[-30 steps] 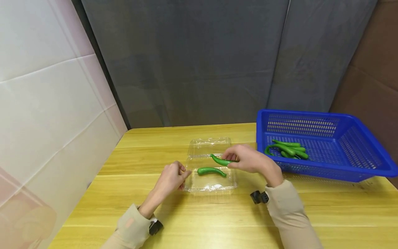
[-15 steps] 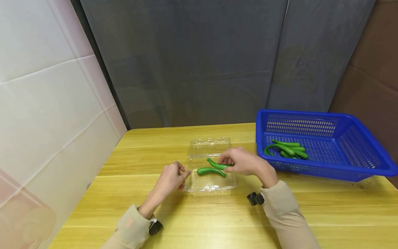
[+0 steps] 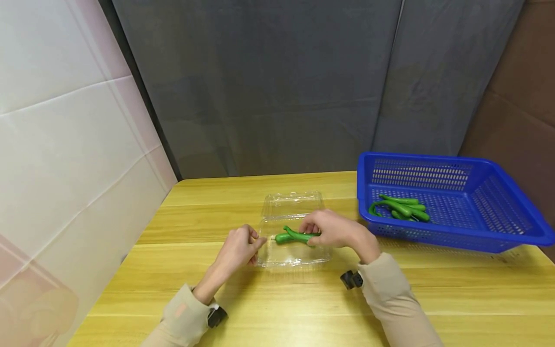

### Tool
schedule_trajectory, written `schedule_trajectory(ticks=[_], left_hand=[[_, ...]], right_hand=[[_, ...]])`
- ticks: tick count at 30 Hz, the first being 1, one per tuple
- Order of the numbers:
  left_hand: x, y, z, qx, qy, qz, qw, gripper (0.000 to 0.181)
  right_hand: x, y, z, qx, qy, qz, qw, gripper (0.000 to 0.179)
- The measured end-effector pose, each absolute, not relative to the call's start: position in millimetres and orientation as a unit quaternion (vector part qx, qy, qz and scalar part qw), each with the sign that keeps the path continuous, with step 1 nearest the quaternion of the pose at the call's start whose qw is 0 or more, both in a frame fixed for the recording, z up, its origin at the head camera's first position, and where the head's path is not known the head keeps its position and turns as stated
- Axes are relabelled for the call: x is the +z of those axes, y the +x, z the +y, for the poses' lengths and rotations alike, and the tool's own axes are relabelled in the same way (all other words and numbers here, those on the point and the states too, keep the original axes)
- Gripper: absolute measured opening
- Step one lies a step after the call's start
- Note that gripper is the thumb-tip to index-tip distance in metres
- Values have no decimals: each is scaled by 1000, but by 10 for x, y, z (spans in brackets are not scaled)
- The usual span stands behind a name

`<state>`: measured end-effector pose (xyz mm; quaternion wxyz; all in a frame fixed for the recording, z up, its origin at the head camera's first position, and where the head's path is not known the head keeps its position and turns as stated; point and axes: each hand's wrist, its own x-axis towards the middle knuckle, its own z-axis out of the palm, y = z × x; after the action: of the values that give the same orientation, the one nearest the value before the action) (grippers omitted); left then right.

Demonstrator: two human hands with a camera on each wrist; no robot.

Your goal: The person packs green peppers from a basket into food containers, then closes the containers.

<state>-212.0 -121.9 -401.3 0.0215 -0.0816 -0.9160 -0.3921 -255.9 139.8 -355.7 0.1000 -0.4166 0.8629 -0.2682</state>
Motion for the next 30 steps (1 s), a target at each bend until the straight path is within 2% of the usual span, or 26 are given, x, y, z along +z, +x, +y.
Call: schedule_trajectory(ticks=[30], left_hand=[[-3997, -2105, -1218, -389, -79, -918, 20, 22]], right_hand=[[-3681, -2484, 1170, -254, -423, 860, 131, 15]])
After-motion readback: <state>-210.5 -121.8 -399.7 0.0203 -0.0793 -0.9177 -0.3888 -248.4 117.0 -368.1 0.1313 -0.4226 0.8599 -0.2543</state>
